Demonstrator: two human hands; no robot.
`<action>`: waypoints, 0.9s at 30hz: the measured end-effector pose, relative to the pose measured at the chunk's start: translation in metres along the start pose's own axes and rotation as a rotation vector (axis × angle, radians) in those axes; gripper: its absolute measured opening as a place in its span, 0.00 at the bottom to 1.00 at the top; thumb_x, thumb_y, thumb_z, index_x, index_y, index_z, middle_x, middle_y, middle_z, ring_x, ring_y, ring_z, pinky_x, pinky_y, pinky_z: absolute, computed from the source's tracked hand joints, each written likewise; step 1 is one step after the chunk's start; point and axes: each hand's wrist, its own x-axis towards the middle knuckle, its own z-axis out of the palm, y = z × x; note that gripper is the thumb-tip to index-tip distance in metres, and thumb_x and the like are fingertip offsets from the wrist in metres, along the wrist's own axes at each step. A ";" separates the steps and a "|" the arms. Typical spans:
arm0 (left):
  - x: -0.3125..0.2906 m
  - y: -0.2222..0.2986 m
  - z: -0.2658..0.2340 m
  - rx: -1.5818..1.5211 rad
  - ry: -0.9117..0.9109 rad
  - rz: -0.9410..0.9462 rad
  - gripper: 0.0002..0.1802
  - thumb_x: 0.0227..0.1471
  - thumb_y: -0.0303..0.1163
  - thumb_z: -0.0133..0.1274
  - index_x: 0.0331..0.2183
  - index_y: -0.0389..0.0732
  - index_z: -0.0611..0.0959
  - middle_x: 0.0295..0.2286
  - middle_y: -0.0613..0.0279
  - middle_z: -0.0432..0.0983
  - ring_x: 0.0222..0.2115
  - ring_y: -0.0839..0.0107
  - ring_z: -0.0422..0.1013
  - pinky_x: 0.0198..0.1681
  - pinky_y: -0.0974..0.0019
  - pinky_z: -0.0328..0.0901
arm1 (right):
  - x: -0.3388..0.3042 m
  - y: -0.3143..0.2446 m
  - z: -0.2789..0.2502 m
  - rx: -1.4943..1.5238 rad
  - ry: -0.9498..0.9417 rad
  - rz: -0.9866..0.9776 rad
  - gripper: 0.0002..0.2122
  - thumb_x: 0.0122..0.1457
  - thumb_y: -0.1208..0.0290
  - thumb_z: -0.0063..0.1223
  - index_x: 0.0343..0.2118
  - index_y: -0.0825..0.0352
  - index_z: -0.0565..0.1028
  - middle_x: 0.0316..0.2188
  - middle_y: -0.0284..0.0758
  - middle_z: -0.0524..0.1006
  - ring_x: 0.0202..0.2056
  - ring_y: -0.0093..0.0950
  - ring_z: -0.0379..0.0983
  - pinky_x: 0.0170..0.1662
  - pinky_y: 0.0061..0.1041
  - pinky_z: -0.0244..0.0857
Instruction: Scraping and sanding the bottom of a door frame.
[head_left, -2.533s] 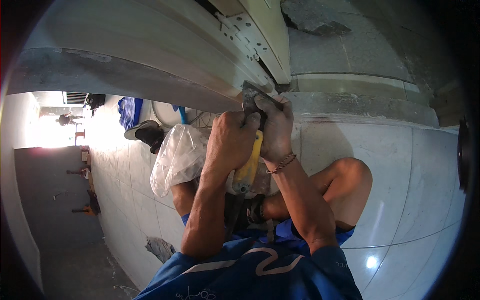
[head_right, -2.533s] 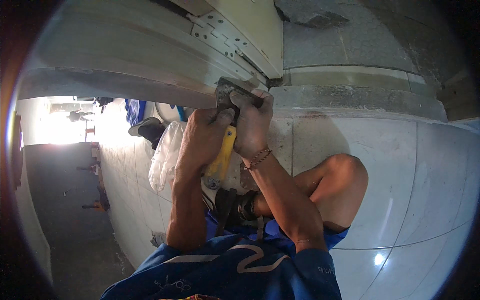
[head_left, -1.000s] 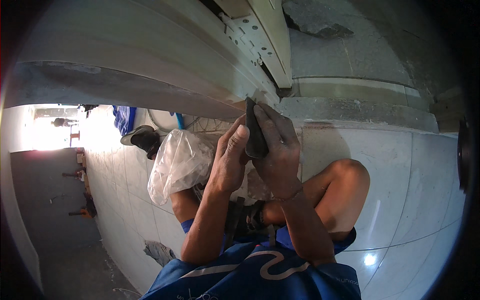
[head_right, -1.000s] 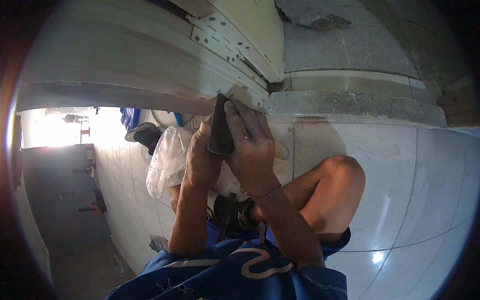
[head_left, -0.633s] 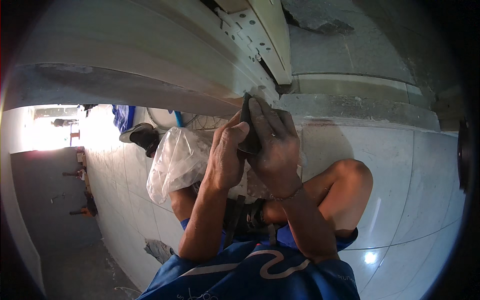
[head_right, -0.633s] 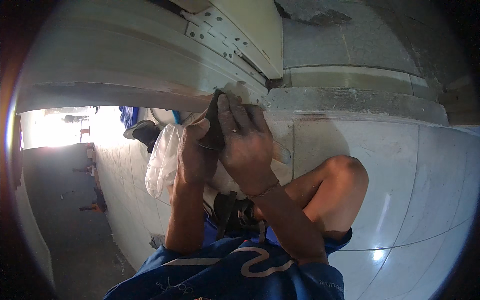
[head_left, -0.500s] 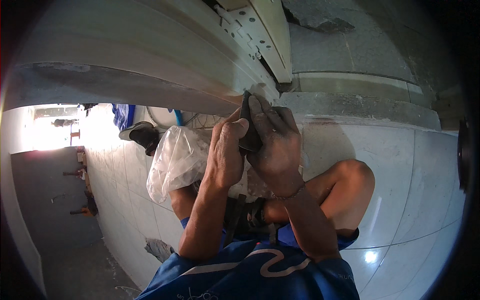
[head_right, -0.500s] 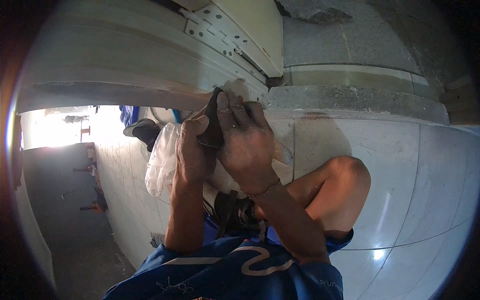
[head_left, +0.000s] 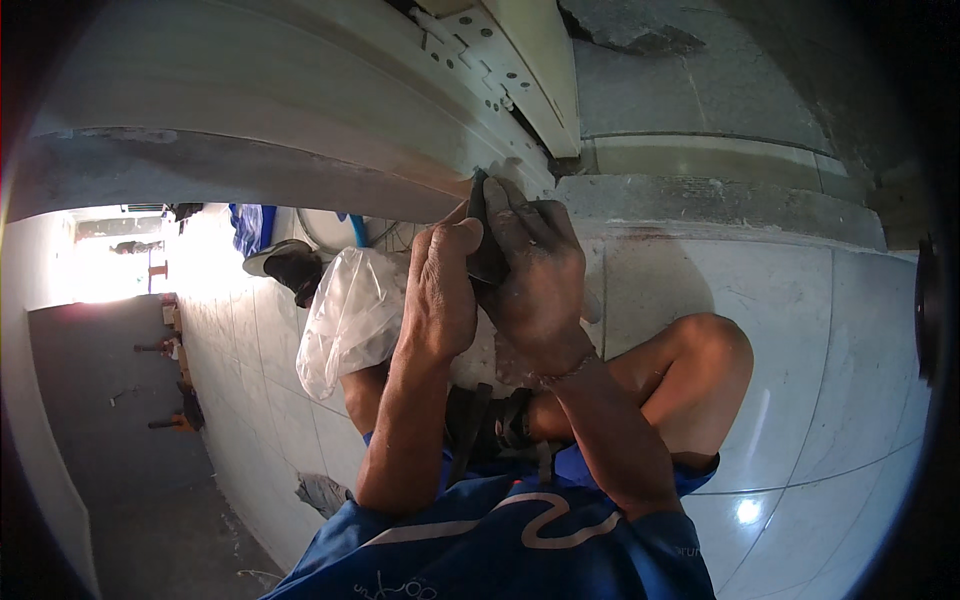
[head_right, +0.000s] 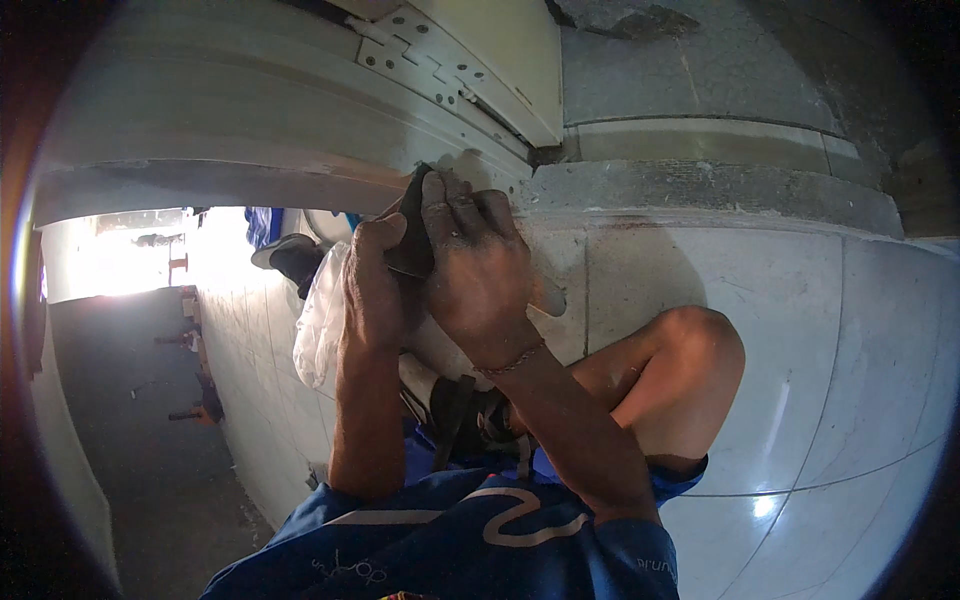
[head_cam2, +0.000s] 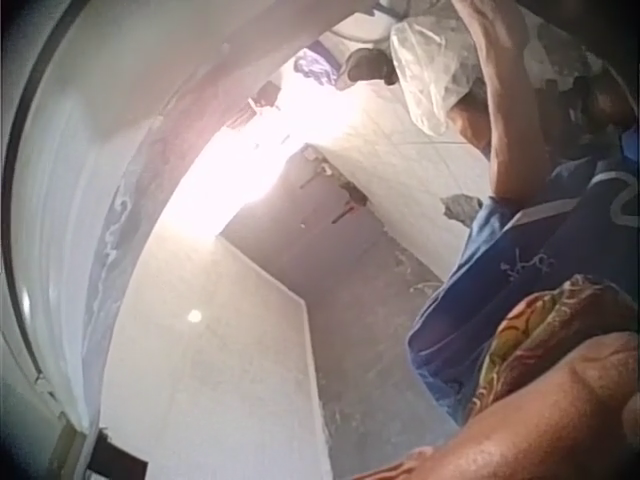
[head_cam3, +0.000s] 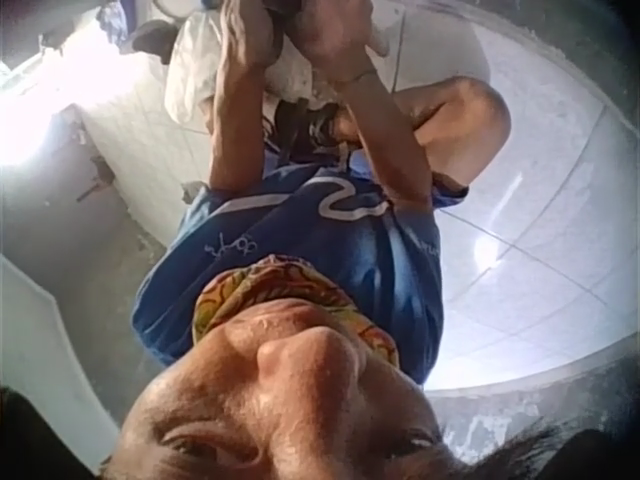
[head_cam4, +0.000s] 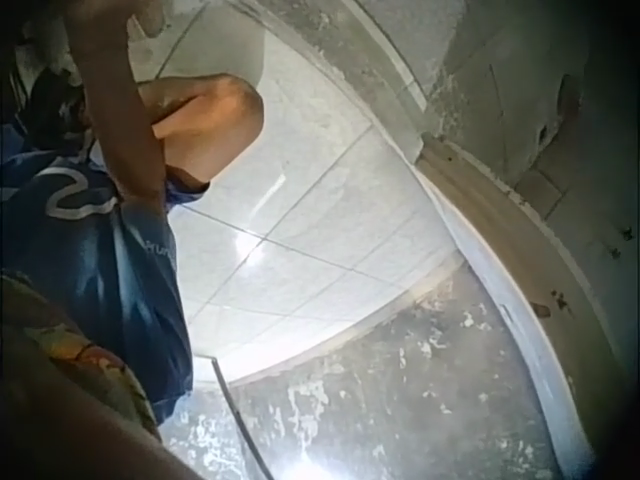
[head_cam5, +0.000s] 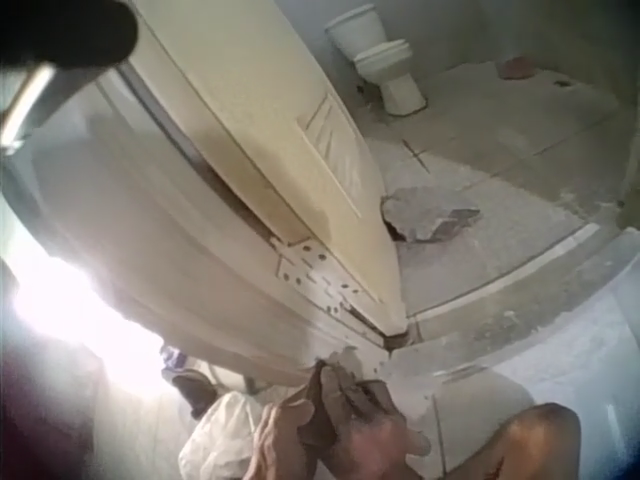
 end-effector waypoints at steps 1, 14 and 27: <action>-0.001 0.003 0.001 0.061 -0.002 0.013 0.21 0.50 0.38 0.37 0.34 0.29 0.75 0.27 0.63 0.70 0.31 0.72 0.62 0.40 0.70 0.57 | 0.000 0.000 0.000 -0.002 -0.007 0.012 0.28 0.34 0.76 0.63 0.45 0.73 0.71 0.39 0.45 0.75 0.32 0.40 0.69 0.37 0.33 0.67; -0.004 -0.010 -0.004 0.016 0.185 -0.034 0.26 0.51 0.38 0.41 0.44 0.26 0.73 0.37 0.52 0.72 0.40 0.69 0.64 0.48 0.69 0.57 | 0.001 -0.011 -0.012 0.062 -0.062 0.100 0.26 0.38 0.78 0.60 0.46 0.72 0.71 0.42 0.46 0.74 0.38 0.43 0.71 0.41 0.33 0.67; -0.003 0.009 -0.001 0.070 0.029 -0.098 0.23 0.49 0.38 0.39 0.38 0.26 0.75 0.29 0.59 0.72 0.33 0.70 0.64 0.42 0.68 0.59 | -0.003 -0.013 -0.008 0.031 -0.008 0.126 0.26 0.38 0.81 0.58 0.46 0.73 0.71 0.43 0.46 0.73 0.38 0.43 0.70 0.43 0.35 0.67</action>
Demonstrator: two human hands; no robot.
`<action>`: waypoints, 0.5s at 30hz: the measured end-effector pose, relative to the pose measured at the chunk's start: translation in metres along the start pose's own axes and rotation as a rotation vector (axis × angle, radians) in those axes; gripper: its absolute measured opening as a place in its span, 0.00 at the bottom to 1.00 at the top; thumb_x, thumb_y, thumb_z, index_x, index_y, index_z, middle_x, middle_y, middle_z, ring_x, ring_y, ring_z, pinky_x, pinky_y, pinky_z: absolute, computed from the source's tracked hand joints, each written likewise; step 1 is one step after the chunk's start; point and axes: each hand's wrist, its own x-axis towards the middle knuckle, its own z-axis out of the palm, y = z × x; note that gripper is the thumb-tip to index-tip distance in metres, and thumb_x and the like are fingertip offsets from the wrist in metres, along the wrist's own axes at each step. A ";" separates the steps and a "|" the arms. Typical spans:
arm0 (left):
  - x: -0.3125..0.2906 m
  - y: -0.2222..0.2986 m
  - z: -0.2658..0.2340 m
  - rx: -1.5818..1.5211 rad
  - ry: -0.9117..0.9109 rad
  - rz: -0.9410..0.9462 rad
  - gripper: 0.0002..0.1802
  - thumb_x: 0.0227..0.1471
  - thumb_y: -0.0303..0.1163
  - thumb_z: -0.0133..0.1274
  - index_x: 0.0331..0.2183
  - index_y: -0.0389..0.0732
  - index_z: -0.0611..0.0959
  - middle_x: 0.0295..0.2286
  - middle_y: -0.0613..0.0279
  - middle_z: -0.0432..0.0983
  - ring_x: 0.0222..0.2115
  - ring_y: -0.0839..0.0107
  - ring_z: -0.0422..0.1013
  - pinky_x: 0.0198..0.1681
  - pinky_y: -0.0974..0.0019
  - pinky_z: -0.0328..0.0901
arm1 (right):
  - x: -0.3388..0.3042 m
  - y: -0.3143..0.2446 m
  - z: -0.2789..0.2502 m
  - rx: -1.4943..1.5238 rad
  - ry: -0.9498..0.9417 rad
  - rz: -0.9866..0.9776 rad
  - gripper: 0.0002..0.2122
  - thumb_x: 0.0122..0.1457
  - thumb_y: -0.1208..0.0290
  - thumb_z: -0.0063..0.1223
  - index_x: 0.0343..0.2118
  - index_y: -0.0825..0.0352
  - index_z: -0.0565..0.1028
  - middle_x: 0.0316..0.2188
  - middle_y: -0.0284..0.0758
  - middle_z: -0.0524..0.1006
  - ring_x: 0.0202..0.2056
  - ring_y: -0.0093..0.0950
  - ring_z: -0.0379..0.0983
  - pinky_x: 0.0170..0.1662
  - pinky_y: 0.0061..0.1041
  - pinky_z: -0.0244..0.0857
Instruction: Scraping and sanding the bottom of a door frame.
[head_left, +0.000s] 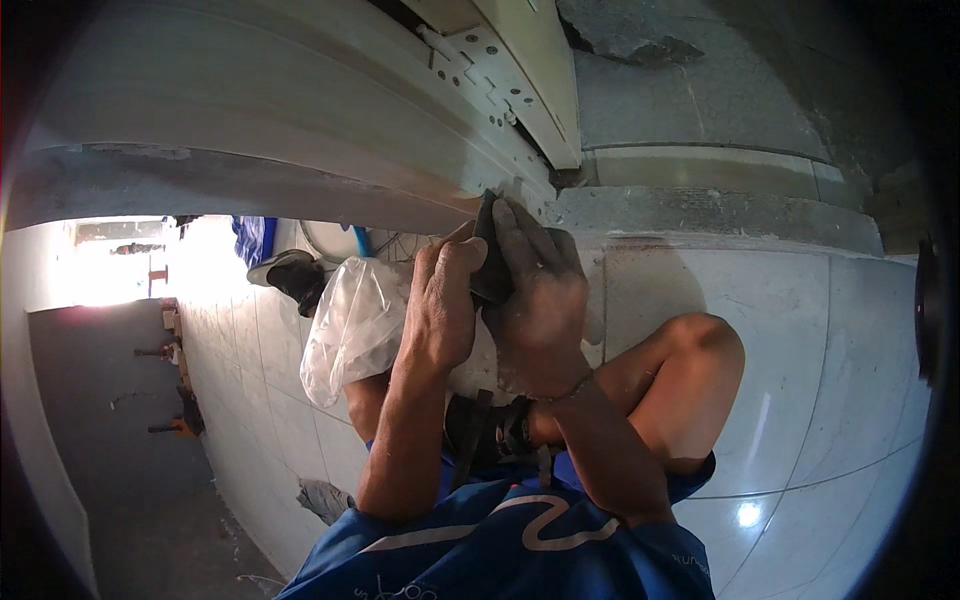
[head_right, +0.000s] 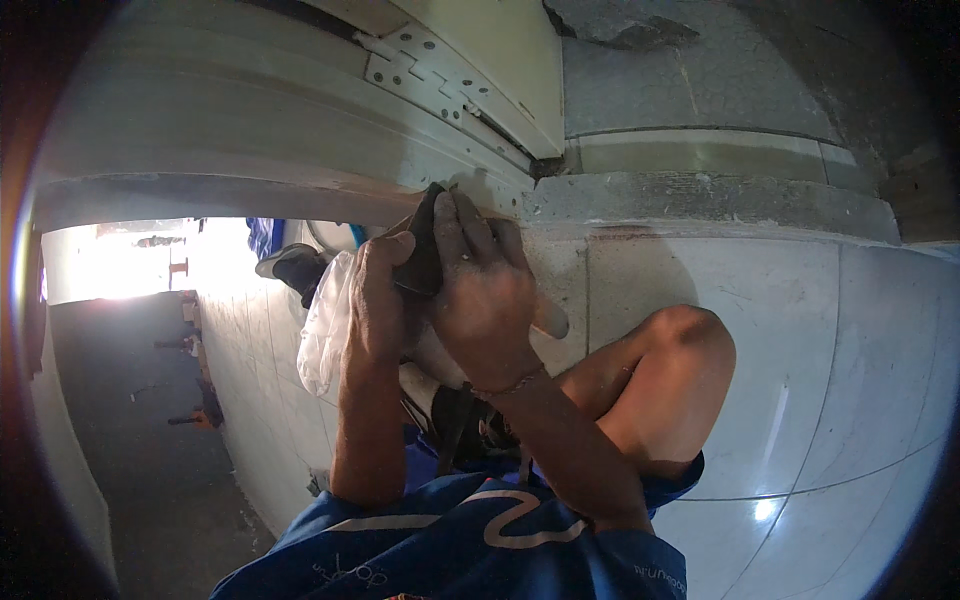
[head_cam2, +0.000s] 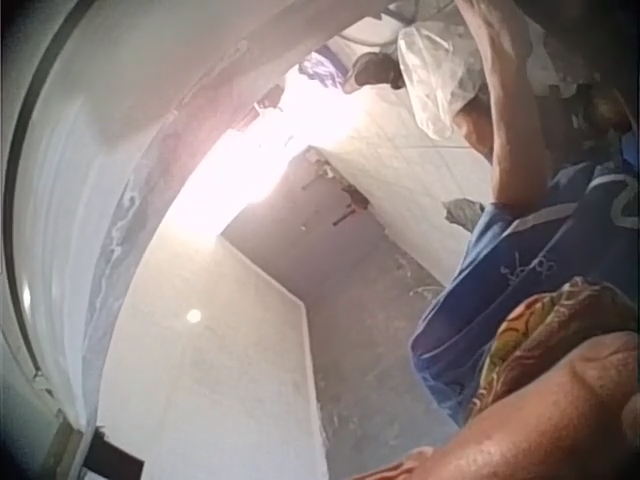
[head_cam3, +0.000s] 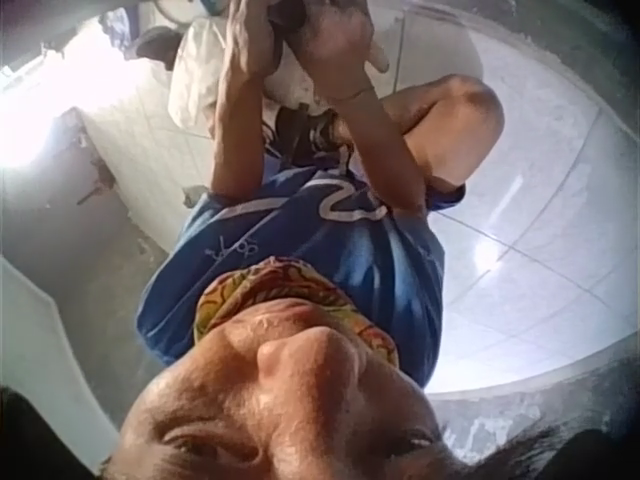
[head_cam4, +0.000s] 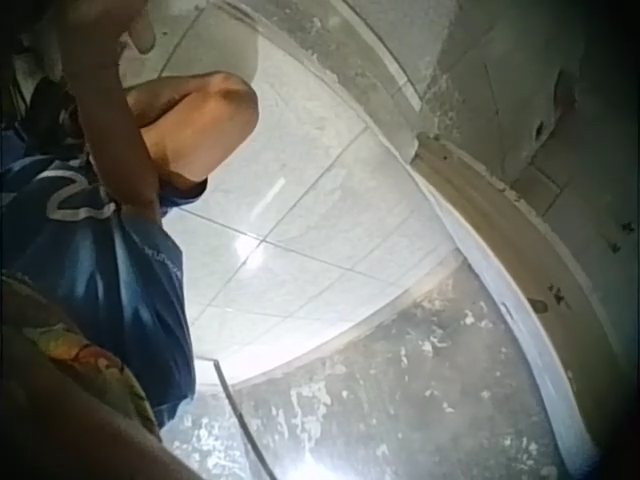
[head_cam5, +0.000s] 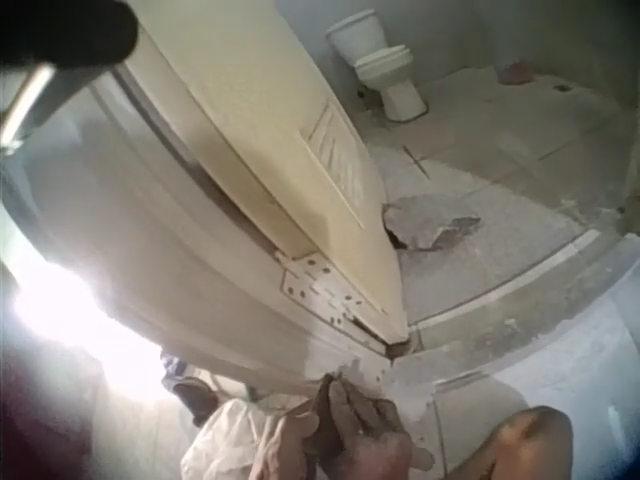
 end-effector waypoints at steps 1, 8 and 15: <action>0.000 0.001 0.002 0.024 0.035 -0.025 0.23 0.48 0.38 0.39 0.37 0.26 0.75 0.28 0.60 0.71 0.32 0.70 0.63 0.41 0.68 0.59 | 0.002 0.002 -0.002 -0.013 -0.040 -0.001 0.26 0.37 0.80 0.58 0.46 0.72 0.71 0.43 0.46 0.73 0.37 0.42 0.70 0.42 0.35 0.67; 0.010 -0.019 -0.002 -0.087 0.126 0.067 0.23 0.49 0.38 0.40 0.37 0.27 0.76 0.27 0.56 0.71 0.31 0.70 0.63 0.41 0.68 0.59 | 0.003 0.009 0.007 -0.013 0.010 -0.093 0.27 0.37 0.79 0.58 0.46 0.74 0.71 0.43 0.47 0.74 0.35 0.41 0.70 0.40 0.34 0.67; 0.014 -0.022 -0.014 0.045 0.213 -0.039 0.24 0.50 0.39 0.42 0.43 0.29 0.72 0.42 0.46 0.67 0.42 0.60 0.62 0.49 0.64 0.56 | 0.013 0.006 0.003 -0.042 -0.005 -0.097 0.26 0.38 0.80 0.58 0.47 0.73 0.70 0.42 0.47 0.74 0.35 0.42 0.70 0.40 0.33 0.68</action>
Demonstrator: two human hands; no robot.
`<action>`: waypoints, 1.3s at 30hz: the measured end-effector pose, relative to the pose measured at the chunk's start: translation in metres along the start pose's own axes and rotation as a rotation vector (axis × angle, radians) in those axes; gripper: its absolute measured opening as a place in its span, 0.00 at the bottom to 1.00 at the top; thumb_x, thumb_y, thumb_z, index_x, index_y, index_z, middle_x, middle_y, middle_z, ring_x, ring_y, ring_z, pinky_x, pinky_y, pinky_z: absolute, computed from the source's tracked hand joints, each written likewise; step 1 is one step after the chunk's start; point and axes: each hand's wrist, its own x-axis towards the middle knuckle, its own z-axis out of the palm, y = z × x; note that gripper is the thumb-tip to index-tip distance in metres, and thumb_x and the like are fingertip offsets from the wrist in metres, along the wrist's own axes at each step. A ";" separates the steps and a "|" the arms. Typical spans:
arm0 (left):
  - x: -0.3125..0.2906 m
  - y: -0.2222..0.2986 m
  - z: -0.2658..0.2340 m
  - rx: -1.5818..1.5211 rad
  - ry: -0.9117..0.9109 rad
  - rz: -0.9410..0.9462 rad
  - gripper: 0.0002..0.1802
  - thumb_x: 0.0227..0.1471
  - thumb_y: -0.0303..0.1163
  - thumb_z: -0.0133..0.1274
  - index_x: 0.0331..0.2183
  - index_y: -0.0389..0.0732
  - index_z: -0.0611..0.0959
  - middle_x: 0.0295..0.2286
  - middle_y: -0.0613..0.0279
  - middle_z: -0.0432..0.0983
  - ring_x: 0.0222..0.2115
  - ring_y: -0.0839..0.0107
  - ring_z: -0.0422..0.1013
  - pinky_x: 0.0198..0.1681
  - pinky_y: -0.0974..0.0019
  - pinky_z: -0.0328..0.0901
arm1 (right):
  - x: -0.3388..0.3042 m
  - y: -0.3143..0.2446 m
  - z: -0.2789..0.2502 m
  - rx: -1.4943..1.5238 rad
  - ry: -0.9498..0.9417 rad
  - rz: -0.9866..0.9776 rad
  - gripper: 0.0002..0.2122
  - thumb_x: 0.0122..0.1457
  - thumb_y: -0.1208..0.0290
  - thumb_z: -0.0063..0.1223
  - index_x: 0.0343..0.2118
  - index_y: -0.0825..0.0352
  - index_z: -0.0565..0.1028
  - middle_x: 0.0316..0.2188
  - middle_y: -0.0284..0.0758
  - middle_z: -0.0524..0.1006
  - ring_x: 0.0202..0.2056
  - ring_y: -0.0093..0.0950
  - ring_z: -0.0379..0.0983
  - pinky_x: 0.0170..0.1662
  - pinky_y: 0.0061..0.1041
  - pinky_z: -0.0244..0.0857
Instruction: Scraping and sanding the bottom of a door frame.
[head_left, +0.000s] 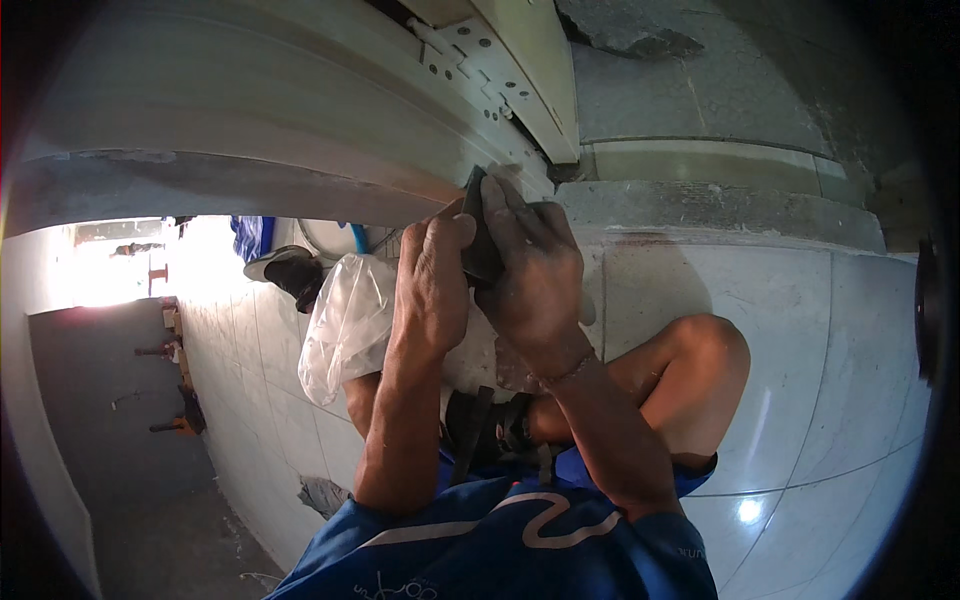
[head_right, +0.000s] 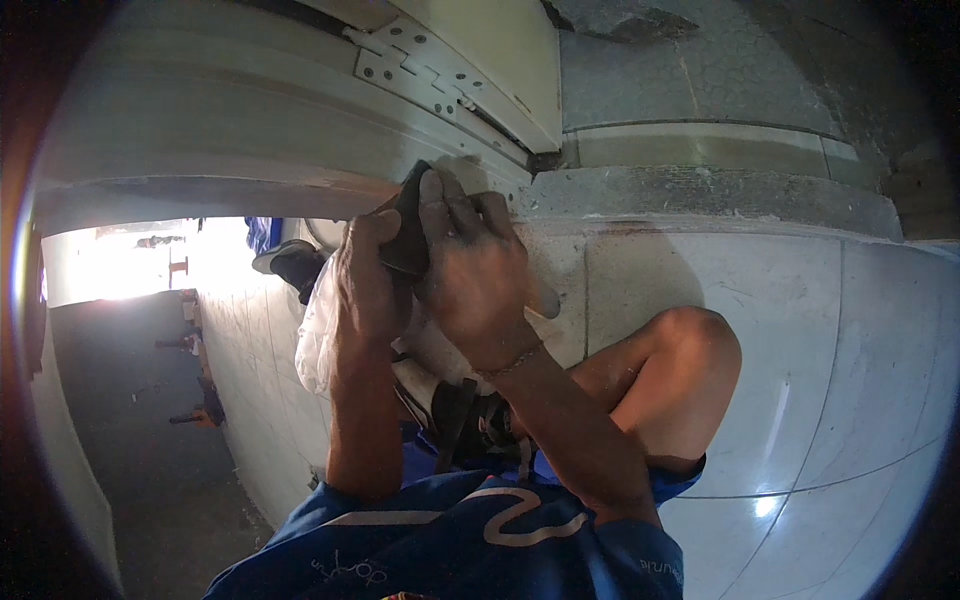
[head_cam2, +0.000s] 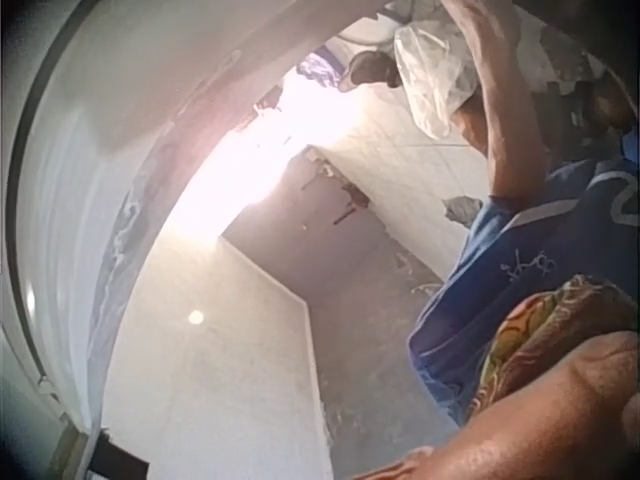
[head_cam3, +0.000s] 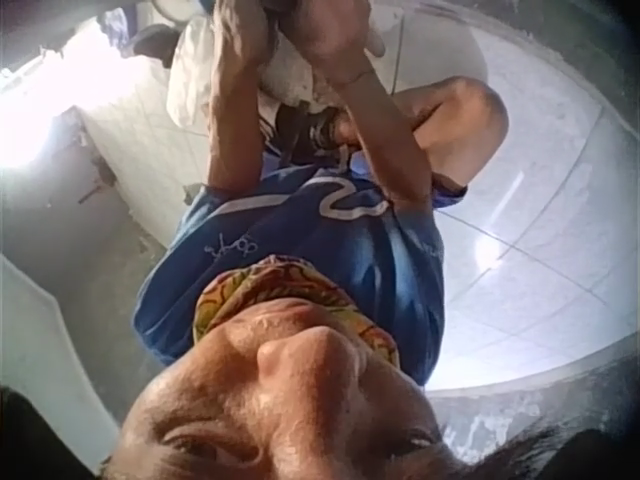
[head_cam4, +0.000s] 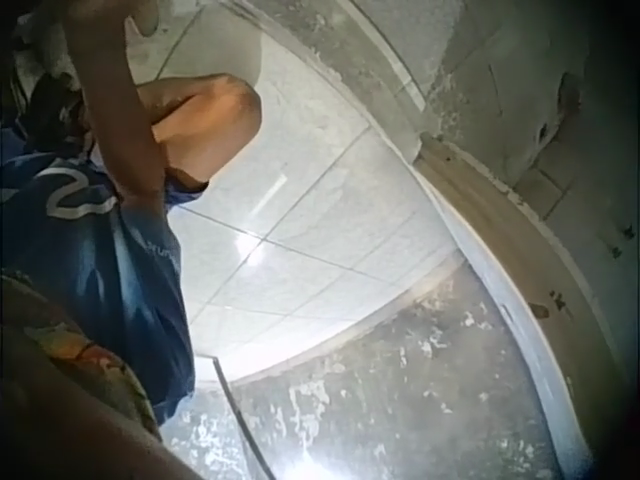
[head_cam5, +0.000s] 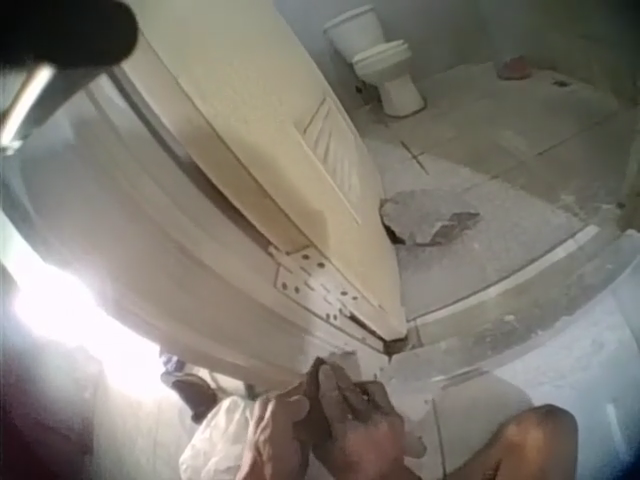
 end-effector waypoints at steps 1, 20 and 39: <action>-0.007 -0.004 -0.006 0.183 -0.058 0.136 0.23 0.51 0.38 0.42 0.42 0.29 0.72 0.41 0.46 0.67 0.41 0.59 0.63 0.49 0.63 0.56 | 0.000 -0.002 -0.003 0.013 -0.021 0.018 0.26 0.38 0.80 0.57 0.47 0.73 0.71 0.41 0.47 0.74 0.35 0.42 0.71 0.39 0.33 0.68; -0.022 0.032 0.015 0.179 -0.118 0.246 0.19 0.49 0.37 0.39 0.29 0.28 0.74 0.21 0.52 0.68 0.26 0.65 0.63 0.37 0.65 0.61 | -0.005 -0.005 -0.005 0.115 0.014 0.067 0.26 0.39 0.79 0.58 0.47 0.71 0.71 0.42 0.46 0.75 0.37 0.42 0.72 0.41 0.33 0.67; -0.021 0.024 0.015 0.107 -0.175 0.268 0.12 0.50 0.31 0.39 0.25 0.31 0.71 0.21 0.47 0.68 0.21 0.54 0.57 0.30 0.63 0.59 | -0.006 0.001 -0.006 0.187 -0.001 0.093 0.29 0.37 0.75 0.59 0.48 0.72 0.69 0.42 0.46 0.74 0.37 0.44 0.71 0.43 0.36 0.66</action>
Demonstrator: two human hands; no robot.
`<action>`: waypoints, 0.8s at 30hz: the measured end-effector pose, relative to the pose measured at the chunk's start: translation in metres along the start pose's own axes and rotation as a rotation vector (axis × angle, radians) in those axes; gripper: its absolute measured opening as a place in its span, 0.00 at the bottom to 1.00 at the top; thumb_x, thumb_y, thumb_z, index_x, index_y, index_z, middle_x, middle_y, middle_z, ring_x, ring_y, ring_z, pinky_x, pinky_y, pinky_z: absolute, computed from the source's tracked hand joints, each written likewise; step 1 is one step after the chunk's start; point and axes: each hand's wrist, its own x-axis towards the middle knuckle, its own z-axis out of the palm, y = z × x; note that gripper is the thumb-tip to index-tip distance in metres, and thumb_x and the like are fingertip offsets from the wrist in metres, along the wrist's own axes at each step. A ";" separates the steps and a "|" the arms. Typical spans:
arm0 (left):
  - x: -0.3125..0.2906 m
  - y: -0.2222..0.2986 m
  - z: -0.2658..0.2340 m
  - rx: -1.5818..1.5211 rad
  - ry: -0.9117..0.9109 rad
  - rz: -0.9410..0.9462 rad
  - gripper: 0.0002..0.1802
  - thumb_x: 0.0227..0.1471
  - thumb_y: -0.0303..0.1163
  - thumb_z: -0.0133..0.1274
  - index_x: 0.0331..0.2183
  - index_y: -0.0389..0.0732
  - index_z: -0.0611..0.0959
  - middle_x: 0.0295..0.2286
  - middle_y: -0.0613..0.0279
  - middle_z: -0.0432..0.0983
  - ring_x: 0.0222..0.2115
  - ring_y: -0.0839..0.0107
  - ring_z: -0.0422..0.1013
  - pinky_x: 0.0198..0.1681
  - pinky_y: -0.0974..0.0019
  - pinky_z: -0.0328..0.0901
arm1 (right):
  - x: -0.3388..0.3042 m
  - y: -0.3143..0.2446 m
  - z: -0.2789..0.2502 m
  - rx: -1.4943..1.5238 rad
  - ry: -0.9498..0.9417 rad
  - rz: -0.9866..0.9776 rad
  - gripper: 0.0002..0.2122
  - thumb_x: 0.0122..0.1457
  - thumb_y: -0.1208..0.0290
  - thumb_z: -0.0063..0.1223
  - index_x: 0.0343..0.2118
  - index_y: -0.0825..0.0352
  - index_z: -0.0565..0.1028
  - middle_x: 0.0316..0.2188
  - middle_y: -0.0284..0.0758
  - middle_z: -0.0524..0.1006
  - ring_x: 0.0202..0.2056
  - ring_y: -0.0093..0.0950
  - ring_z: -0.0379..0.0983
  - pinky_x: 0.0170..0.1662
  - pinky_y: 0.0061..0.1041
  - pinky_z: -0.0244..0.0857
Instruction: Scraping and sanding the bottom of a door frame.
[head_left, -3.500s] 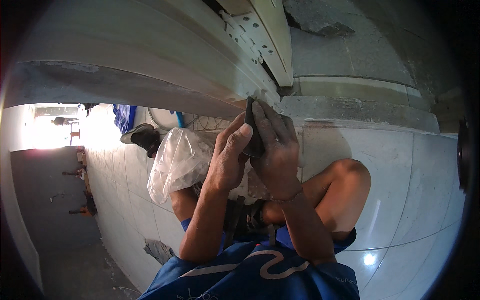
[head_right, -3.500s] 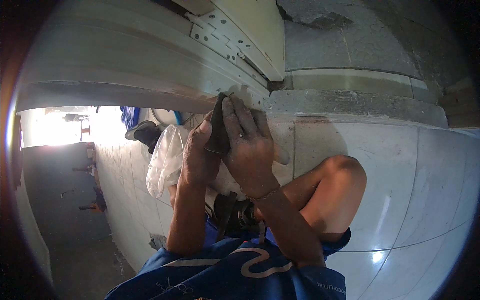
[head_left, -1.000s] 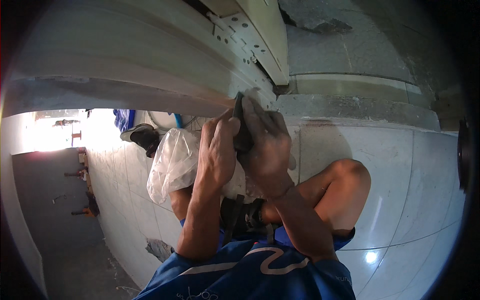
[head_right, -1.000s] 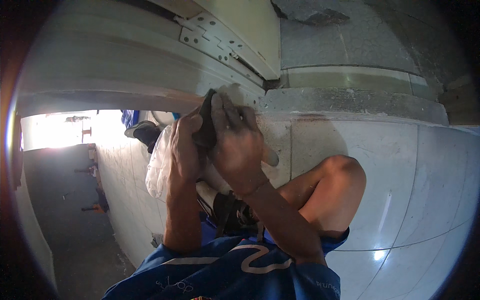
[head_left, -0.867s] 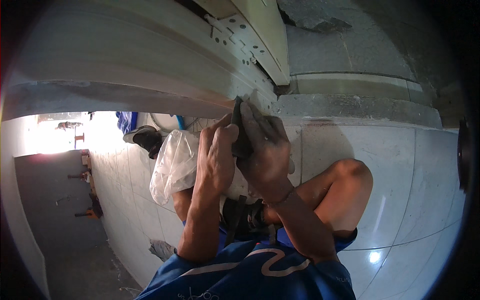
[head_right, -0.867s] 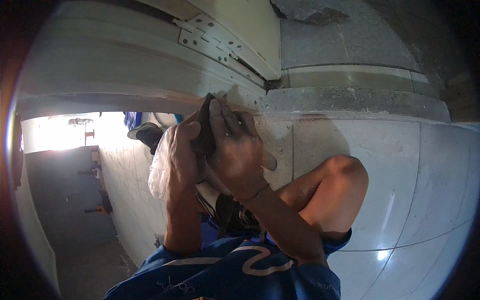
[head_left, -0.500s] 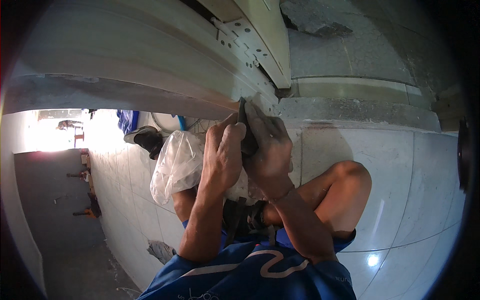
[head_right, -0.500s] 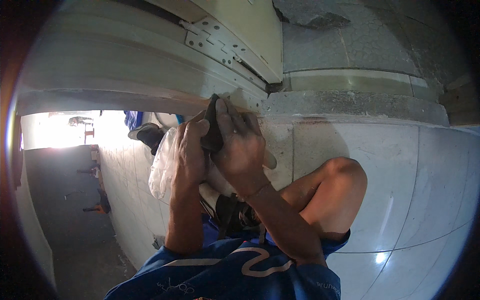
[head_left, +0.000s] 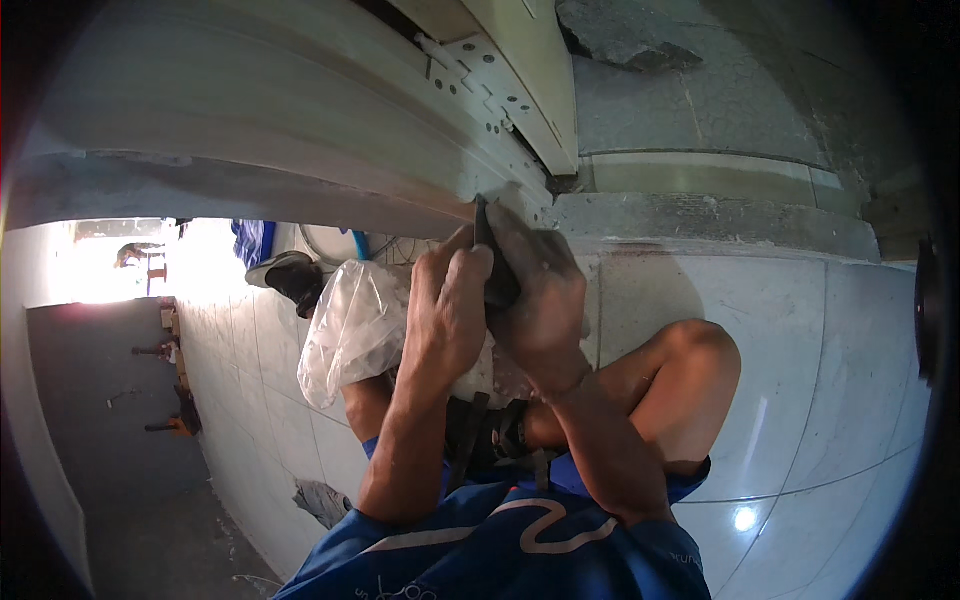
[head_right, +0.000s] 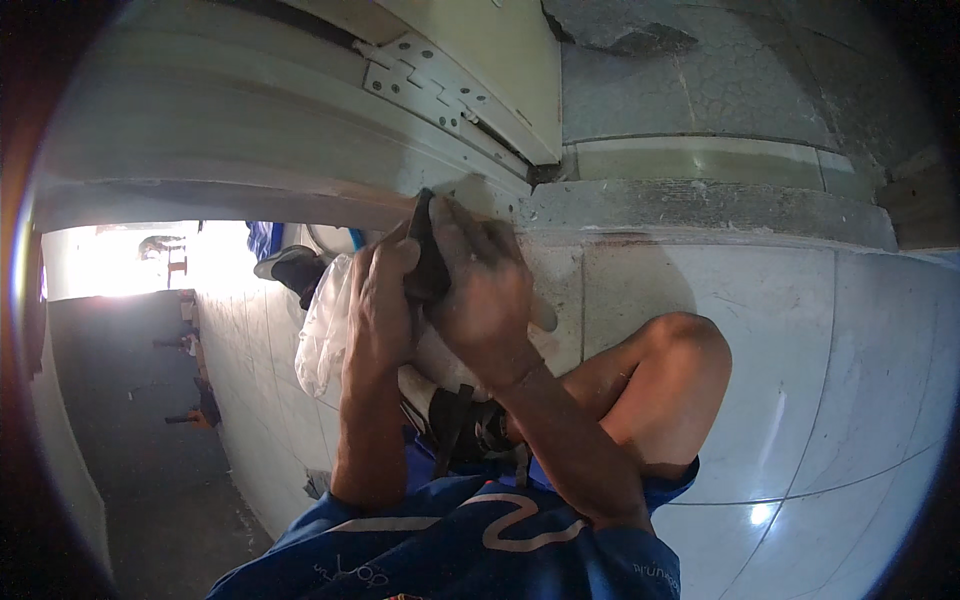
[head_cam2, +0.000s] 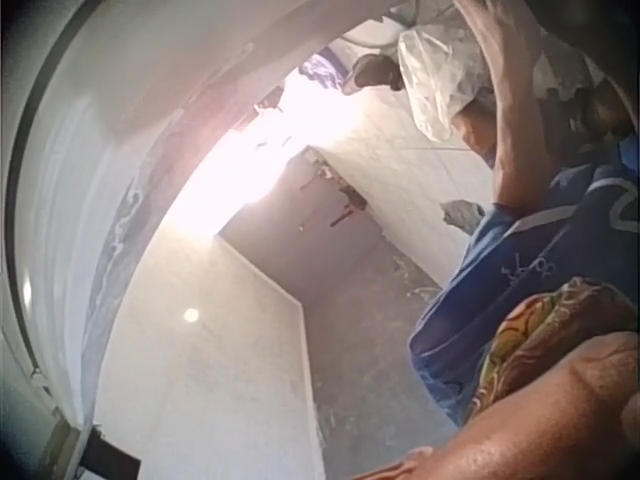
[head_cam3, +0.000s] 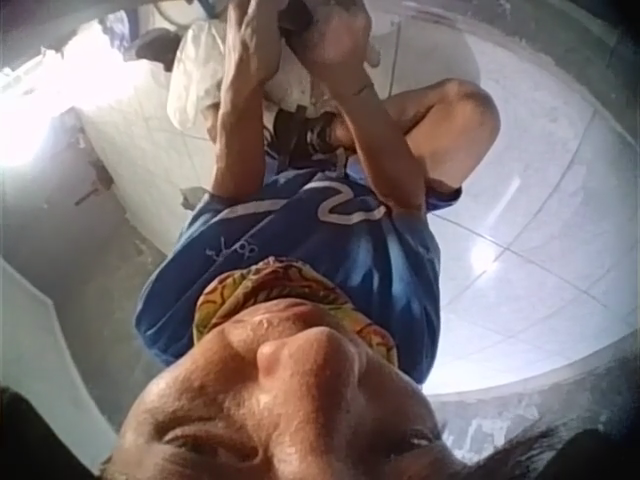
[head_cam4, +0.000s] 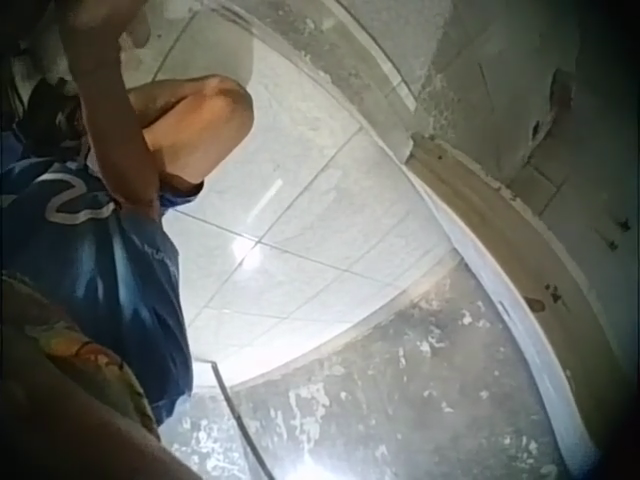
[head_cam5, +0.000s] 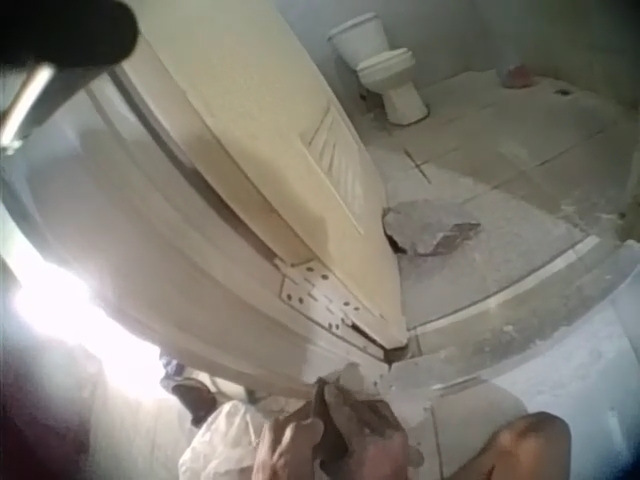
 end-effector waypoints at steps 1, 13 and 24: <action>0.004 -0.003 -0.002 0.190 0.028 0.215 0.12 0.50 0.31 0.39 0.24 0.30 0.71 0.20 0.49 0.67 0.21 0.56 0.58 0.30 0.62 0.59 | 0.004 0.000 -0.001 -0.004 -0.022 0.010 0.29 0.37 0.75 0.59 0.48 0.72 0.69 0.42 0.46 0.74 0.36 0.44 0.71 0.42 0.36 0.67; 0.003 0.010 0.003 0.098 0.035 -0.011 0.17 0.48 0.36 0.38 0.25 0.28 0.69 0.18 0.53 0.62 0.23 0.67 0.58 0.31 0.62 0.58 | 0.003 -0.001 -0.005 -0.015 0.010 0.019 0.27 0.35 0.80 0.59 0.46 0.68 0.73 0.33 0.42 0.77 0.33 0.40 0.72 0.37 0.34 0.68; 0.004 0.004 0.001 0.103 0.038 -0.001 0.17 0.49 0.36 0.38 0.24 0.29 0.69 0.19 0.52 0.62 0.22 0.66 0.57 0.31 0.62 0.58 | 0.008 -0.002 -0.009 -0.042 -0.025 0.016 0.25 0.36 0.79 0.59 0.44 0.68 0.73 0.32 0.42 0.77 0.32 0.40 0.72 0.37 0.34 0.68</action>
